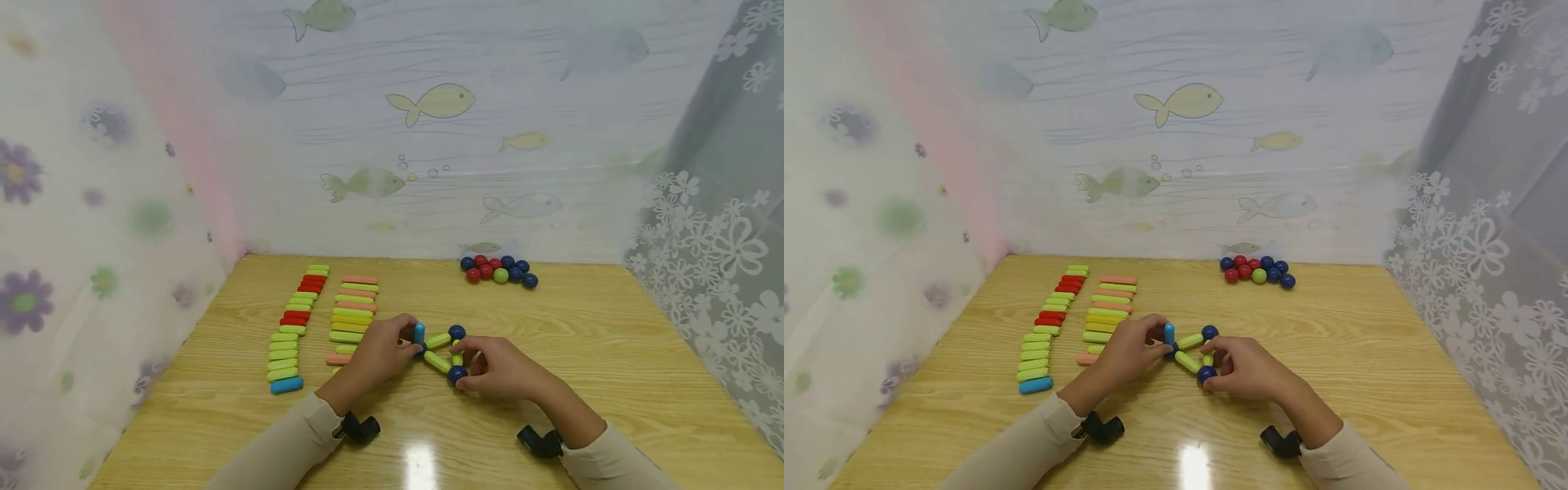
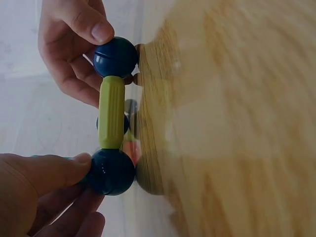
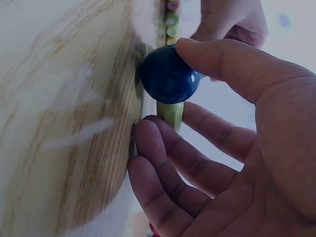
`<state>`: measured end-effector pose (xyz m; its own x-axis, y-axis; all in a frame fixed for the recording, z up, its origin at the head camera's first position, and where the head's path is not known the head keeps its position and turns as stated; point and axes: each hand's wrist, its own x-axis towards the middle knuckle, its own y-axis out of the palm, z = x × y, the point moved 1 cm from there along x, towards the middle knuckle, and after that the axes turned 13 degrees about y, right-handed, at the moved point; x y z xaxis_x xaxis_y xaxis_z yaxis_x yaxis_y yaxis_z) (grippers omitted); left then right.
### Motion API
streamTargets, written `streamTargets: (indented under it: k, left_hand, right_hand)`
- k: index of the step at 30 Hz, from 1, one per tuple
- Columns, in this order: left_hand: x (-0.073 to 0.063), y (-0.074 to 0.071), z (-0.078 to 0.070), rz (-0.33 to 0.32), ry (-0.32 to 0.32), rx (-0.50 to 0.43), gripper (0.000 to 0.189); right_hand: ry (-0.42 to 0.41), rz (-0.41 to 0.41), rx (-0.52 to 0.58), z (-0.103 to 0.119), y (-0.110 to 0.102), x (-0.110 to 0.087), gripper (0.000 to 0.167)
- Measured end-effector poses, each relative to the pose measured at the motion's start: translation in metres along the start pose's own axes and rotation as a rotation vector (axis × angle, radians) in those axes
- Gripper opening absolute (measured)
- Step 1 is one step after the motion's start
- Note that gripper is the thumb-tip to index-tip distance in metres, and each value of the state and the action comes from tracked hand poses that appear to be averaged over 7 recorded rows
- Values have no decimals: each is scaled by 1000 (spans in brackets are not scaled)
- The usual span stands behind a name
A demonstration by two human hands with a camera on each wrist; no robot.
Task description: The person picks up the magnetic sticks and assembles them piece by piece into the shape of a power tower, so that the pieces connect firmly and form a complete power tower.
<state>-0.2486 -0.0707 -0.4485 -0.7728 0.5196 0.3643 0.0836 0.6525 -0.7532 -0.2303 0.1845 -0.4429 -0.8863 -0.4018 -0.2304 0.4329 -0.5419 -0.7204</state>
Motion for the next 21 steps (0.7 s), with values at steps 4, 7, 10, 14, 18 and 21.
streamTargets:
  k: [4,7,10,14,18,21]
  left_hand:
    - [-1,-1,1,-6,4,12,28]
    - [-1,-1,1,-6,3,13,29]
    - [-1,0,1,-5,-2,4,29]
    - [0,0,1,-4,-7,-14,27]
    - [0,0,2,-7,-7,-19,26]
    - [-1,-1,3,-10,-9,-17,27]
  right_hand:
    - [-27,25,11,-4,-3,2,48]
    - [-54,42,64,-13,-13,5,50]
    - [-19,-43,126,-27,-29,12,51]
    - [159,-332,129,-55,-58,26,55]
    - [374,-528,150,-88,-85,45,65]
    - [493,-546,196,-108,-97,59,74]
